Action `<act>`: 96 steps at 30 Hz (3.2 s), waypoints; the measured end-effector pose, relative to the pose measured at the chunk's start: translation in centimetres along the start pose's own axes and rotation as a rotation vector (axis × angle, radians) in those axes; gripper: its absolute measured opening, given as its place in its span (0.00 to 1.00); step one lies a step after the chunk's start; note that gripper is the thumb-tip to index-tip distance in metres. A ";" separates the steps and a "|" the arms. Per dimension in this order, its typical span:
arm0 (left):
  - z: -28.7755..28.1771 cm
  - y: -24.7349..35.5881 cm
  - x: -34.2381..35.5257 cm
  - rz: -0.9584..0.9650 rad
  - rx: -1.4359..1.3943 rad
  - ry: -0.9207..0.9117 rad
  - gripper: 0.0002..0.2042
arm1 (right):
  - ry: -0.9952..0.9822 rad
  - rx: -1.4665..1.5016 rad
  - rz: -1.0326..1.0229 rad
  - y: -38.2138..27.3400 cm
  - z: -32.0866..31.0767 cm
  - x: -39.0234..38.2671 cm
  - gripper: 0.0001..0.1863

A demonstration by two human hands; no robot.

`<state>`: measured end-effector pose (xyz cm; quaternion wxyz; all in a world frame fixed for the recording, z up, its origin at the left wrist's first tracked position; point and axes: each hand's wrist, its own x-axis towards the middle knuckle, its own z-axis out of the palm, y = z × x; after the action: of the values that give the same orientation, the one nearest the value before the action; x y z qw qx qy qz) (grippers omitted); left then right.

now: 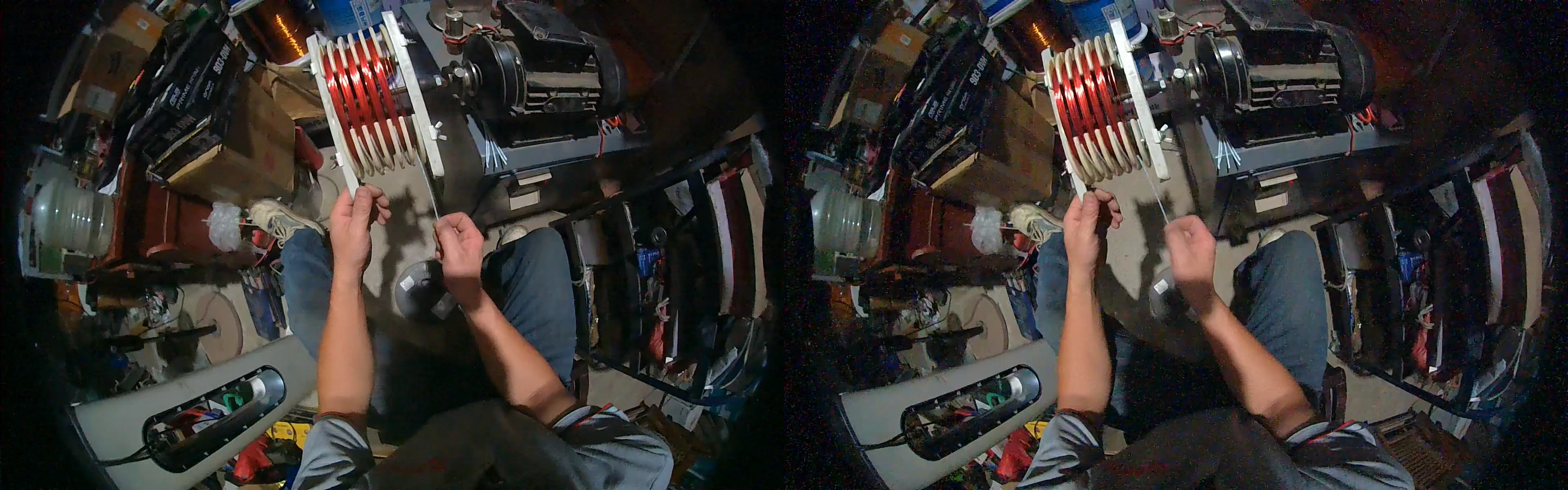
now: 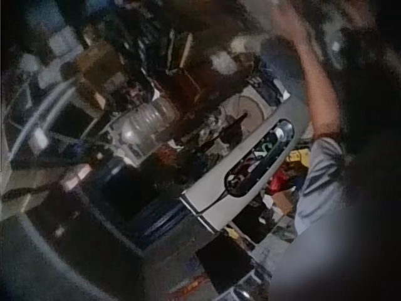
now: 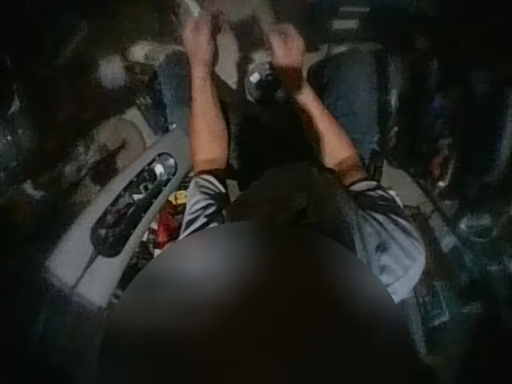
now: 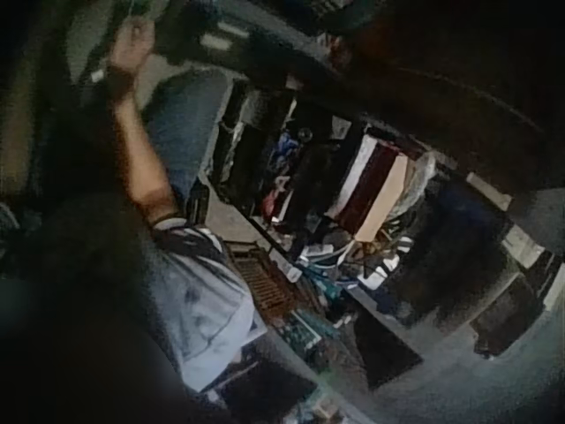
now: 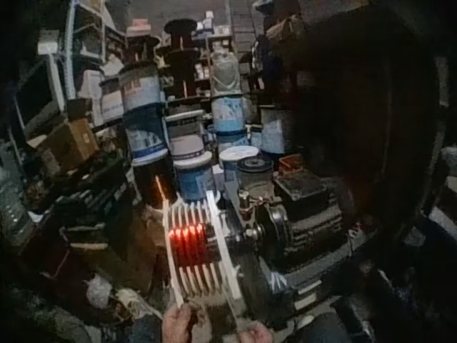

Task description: The person winds red wire onto a white slotted bobbin using a motorized coil winder. They guide the wire by hand, pause to adjust the winding, and continue until the bobbin is filled.

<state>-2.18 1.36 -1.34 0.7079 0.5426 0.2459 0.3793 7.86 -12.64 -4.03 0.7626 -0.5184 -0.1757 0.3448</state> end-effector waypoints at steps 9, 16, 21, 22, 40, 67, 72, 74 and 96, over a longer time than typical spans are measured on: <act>0.1 -0.2 -0.2 0.016 0.035 0.060 0.16 | 0.033 -0.140 -0.095 -1.4 1.0 -0.1 0.13; 0.7 -0.1 -0.5 0.091 0.075 0.099 0.15 | 0.087 -0.174 -0.100 -0.1 1.1 0.4 0.15; 2.7 -0.5 -1.5 0.109 0.203 0.078 0.15 | 0.076 -0.140 -0.067 -0.4 1.1 0.2 0.15; 3.7 -0.7 -1.8 0.091 0.268 0.062 0.16 | 0.057 -0.128 -0.067 -0.4 0.9 0.3 0.14; 6.8 -2.0 -2.5 -0.194 0.114 -0.046 0.19 | 0.039 -0.117 -0.011 -1.5 1.6 0.2 0.12; 6.4 -2.6 -2.5 -0.215 0.163 -0.042 0.18 | 0.000 -0.003 0.009 -1.8 1.9 0.4 0.11; 6.4 -2.4 -2.5 -0.221 0.145 -0.037 0.18 | -0.007 0.035 0.014 -1.8 2.1 0.3 0.11; 6.6 -2.1 -2.6 -0.228 0.170 -0.034 0.18 | -0.006 0.034 0.025 -1.7 1.9 0.3 0.11; 6.5 -2.1 -2.4 -0.221 0.206 -0.027 0.18 | -0.022 0.043 0.011 -1.2 1.8 0.5 0.11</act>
<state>1.93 -4.64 -1.64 0.6894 0.5869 0.3322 0.2645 7.49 -11.34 -2.20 0.7696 -0.4991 -0.1739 0.3582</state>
